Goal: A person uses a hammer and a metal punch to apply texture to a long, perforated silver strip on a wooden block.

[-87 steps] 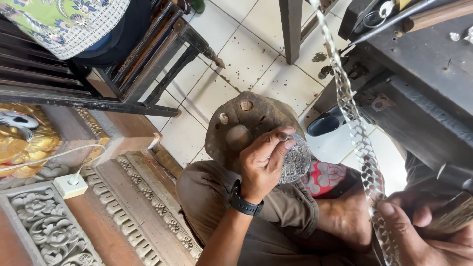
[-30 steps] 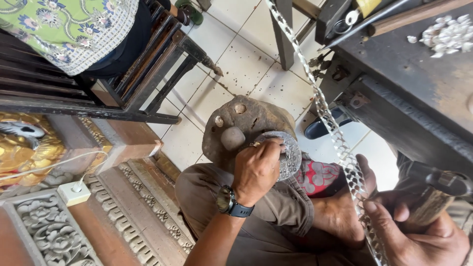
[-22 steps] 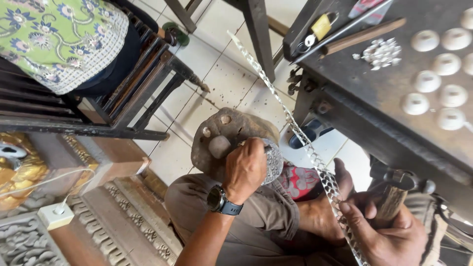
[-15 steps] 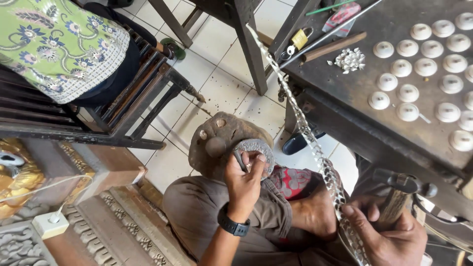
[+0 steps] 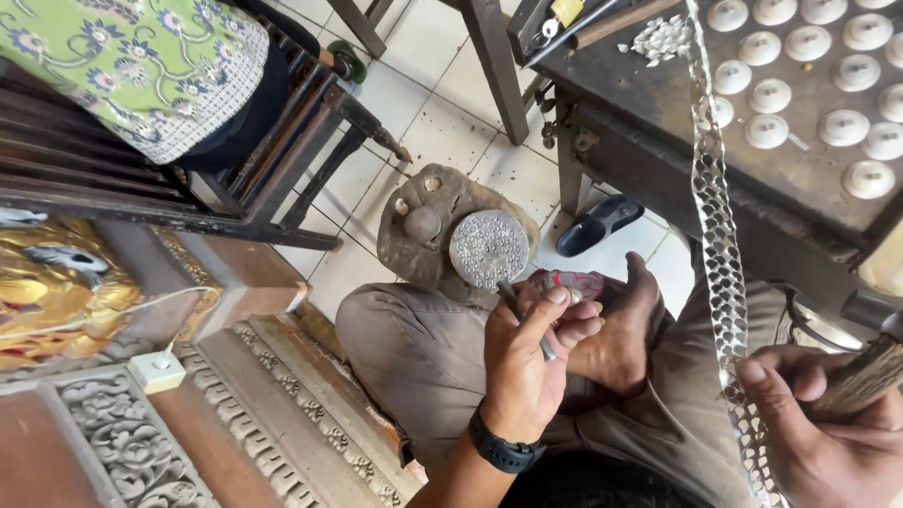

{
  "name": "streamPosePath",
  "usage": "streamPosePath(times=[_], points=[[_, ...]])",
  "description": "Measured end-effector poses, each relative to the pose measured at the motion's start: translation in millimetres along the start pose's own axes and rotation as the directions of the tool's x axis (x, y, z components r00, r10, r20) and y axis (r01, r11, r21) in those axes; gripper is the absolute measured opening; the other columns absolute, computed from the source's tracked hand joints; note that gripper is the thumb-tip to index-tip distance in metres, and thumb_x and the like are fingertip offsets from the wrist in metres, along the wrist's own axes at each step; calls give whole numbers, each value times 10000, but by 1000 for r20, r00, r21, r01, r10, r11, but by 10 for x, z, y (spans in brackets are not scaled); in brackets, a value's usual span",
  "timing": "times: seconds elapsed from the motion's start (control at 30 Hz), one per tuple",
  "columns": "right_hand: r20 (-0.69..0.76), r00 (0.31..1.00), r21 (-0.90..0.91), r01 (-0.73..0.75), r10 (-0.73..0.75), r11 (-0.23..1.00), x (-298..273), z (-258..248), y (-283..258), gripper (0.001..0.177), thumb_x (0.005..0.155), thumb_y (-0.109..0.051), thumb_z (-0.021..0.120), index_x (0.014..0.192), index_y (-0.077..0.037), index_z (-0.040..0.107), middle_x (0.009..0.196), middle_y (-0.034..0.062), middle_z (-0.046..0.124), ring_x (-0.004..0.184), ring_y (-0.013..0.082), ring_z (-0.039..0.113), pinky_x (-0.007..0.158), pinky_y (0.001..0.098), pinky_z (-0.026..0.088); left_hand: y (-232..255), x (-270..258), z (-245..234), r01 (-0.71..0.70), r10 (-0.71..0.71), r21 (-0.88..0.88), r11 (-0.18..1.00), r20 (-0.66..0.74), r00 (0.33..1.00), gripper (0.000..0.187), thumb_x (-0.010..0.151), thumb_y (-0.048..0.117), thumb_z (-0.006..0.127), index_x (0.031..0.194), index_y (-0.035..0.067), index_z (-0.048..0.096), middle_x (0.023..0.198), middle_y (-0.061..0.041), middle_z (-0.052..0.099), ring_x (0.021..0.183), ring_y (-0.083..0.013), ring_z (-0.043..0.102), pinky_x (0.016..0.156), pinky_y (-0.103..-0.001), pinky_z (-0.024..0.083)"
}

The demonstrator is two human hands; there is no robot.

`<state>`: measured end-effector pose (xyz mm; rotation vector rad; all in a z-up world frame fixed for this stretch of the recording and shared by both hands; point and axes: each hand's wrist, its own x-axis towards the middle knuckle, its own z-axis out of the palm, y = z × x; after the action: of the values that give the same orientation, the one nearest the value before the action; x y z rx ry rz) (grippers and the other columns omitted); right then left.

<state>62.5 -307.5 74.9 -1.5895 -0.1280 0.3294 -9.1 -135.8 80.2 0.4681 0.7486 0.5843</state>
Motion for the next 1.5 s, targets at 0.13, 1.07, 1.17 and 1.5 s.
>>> streamPosePath(times=[0.13, 1.07, 1.17, 1.5], points=[[-15, 1000, -32, -15, 14, 999, -43, -33, -103, 317, 871, -5, 592, 751, -105, 316, 801, 83, 539, 700, 105, 531, 681, 174, 449, 15, -125, 122, 8, -8, 15, 1000, 18, 1000, 87, 779, 55, 603, 773, -22, 565, 795, -152, 607, 709, -255, 635, 656, -311, 550], [-253, 965, -6, 73, -72, 997, -240, -287, -340, 327, 743, 49, 644, 676, -47, 338, 709, 139, 547, 614, 132, 510, 601, 219, 474, 374, 1505, 1286, -857, 481, 516, -11, 754, 448, 285, 733, 13, 594, 604, 96, 354, 560, 42, 538, 572, -129, 570, 583, -298, 492], [-213, 970, -21, 111, -113, 994, -222, -315, -304, 318, 736, 46, 643, 681, -58, 347, 707, 143, 547, 606, 135, 516, 587, 219, 466, 357, 1582, 1281, -857, 504, 516, -3, 740, 445, 291, 720, 37, 588, 598, 98, 331, 556, 44, 547, 547, -134, 544, 585, -292, 472], [-39, 965, 52, 259, -258, 964, -39, -163, -253, 241, 742, 8, 644, 709, -88, 426, 722, 80, 583, 659, 127, 607, 642, 186, 547, 315, 658, 936, -620, 347, 577, 531, 520, 781, 377, 800, 366, 535, 518, 133, 447, 400, 47, 348, 355, -34, 290, 345, -190, 214]])
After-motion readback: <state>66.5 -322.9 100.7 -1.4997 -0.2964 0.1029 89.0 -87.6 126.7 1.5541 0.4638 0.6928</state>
